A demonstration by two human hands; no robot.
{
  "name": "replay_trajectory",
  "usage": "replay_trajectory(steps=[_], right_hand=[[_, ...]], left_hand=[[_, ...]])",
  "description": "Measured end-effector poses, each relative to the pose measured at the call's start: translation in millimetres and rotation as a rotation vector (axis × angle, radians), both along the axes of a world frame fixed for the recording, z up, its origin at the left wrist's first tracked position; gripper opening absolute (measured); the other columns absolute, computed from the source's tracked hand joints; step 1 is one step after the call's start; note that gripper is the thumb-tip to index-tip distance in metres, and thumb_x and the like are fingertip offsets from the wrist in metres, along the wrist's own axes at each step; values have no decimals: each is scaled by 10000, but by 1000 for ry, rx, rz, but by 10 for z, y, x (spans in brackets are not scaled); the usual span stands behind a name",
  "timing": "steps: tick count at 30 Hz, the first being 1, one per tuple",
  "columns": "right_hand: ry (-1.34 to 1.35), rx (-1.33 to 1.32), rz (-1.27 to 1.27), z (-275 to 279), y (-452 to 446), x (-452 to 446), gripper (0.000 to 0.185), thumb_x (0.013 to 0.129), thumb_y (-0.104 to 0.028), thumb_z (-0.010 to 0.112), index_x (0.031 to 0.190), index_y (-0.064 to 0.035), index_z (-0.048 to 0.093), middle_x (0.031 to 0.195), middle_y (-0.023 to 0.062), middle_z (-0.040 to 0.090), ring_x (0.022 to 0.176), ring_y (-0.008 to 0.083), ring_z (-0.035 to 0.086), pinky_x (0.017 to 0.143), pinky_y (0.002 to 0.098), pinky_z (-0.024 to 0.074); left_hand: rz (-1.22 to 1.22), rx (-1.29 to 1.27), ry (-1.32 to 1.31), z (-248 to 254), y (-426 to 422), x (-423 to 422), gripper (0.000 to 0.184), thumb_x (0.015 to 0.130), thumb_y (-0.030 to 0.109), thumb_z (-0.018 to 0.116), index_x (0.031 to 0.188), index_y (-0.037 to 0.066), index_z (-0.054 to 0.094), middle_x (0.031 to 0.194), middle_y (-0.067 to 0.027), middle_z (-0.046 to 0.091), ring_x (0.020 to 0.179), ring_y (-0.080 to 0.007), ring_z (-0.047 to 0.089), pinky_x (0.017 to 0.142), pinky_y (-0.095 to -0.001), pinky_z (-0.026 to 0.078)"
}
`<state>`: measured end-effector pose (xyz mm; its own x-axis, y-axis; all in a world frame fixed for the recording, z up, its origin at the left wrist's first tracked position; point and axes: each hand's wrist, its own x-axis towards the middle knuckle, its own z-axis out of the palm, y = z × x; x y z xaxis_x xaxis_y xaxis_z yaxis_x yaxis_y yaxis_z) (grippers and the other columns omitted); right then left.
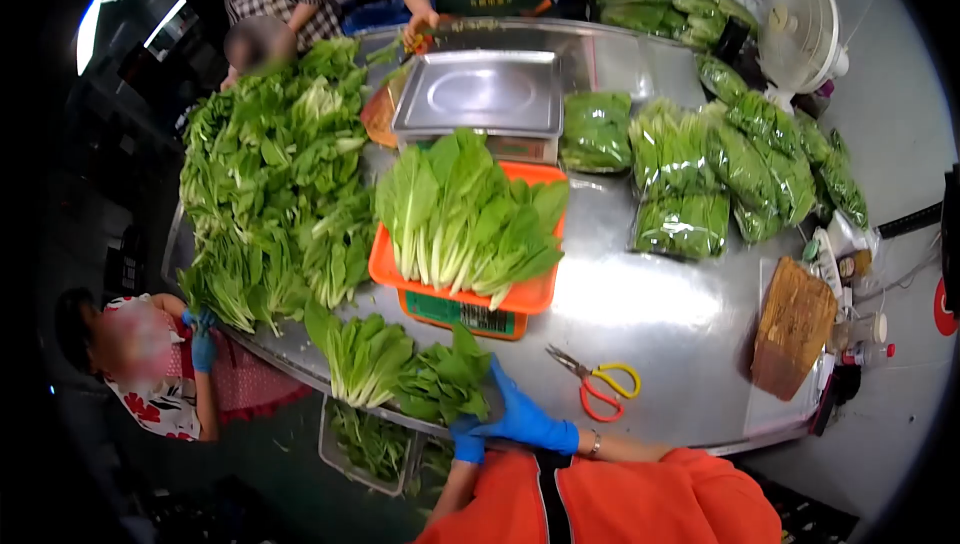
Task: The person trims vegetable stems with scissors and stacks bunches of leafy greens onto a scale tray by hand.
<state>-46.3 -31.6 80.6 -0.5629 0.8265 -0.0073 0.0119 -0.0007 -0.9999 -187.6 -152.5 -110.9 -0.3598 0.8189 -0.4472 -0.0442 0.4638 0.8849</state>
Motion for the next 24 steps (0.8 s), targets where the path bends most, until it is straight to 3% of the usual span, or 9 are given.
replay_trajectory(steps=[2, 5, 9, 10, 12, 15, 17, 20, 24], right_hand=[[-67, -27, 47, -108, -32, -98, 975, 612, -289, 716, 1308, -6, 94, 1287, 190, 294, 1191, 278, 297, 984, 349, 238], [67, -283, 103, -131, -143, -192, 842, 646, -202, 691, 1290, -9, 184, 1265, 146, 336, 1143, 230, 345, 960, 330, 277], [194, -699, -64, -87, -13, -301, 462, 727, -163, 632, 1125, -6, 456, 1089, 80, 519, 965, 146, 493, 830, 278, 399], [66, -521, -62, -234, -24, -270, 455, 730, -167, 634, 1123, -16, 462, 1079, 75, 522, 964, 143, 490, 832, 278, 397], [280, -580, -118, -165, 6, -236, 436, 733, -150, 631, 1117, -23, 469, 1063, 71, 529, 955, 142, 496, 822, 275, 404], [188, -671, -69, -168, 127, -67, 414, 735, -123, 628, 1100, -5, 472, 1066, 62, 526, 942, 134, 502, 807, 265, 416], [217, -696, -106, -145, 149, -56, 363, 735, -114, 628, 1054, -1, 499, 1037, 57, 540, 903, 125, 516, 784, 257, 427], [343, -621, -188, -62, 159, -27, 337, 731, -134, 638, 1013, 9, 522, 963, 57, 573, 831, 119, 540, 740, 247, 438], [354, -793, -63, 90, 150, 25, 349, 734, -152, 638, 1014, 22, 525, 951, 48, 582, 818, 104, 541, 723, 233, 437]], left_hand=[[115, 35, -85, 339, 73, 189, 431, 832, 201, 429, 1210, 38, 300, 1173, -149, 414, 1028, -270, 447, 861, -345, 363], [122, 29, -31, 675, 176, 391, 507, 802, 180, 472, 1229, 28, 245, 1177, -173, 396, 1035, -279, 444, 861, -337, 363], [18, 21, 191, 1275, 501, 500, 623, 763, 153, 529, 1255, 15, 172, 1183, -205, 373, 1044, -290, 440, 862, -325, 364], [-19, 5, 270, 1457, 583, 515, 655, 753, 146, 544, 1262, 11, 154, 1185, -213, 367, 1046, -293, 439, 862, -322, 364], [-67, 17, 395, 1782, 682, 536, 718, 733, 132, 572, 1275, 5, 118, 1188, -230, 355, 1051, -298, 438, 862, -316, 364], [-35, 264, 440, 1940, 618, 560, 927, 670, 33, 617, 1312, 90, -49, 1229, -193, 341, 1066, -259, 432, 851, -326, 383], [73, 411, 27, 1877, 545, 502, 968, 649, -28, 615, 1320, 133, -63, 1251, -195, 301, 1105, -271, 390, 888, -339, 362], [259, 280, -177, 2000, 537, 462, 870, 655, -9, 651, 1296, 109, 75, 1202, -166, 352, 1082, -252, 406, 876, -326, 373], [13, 249, -284, 1890, 508, 318, 766, 659, 13, 665, 1253, 55, 182, 1190, -136, 363, 1063, -218, 415, 863, -309, 379]])
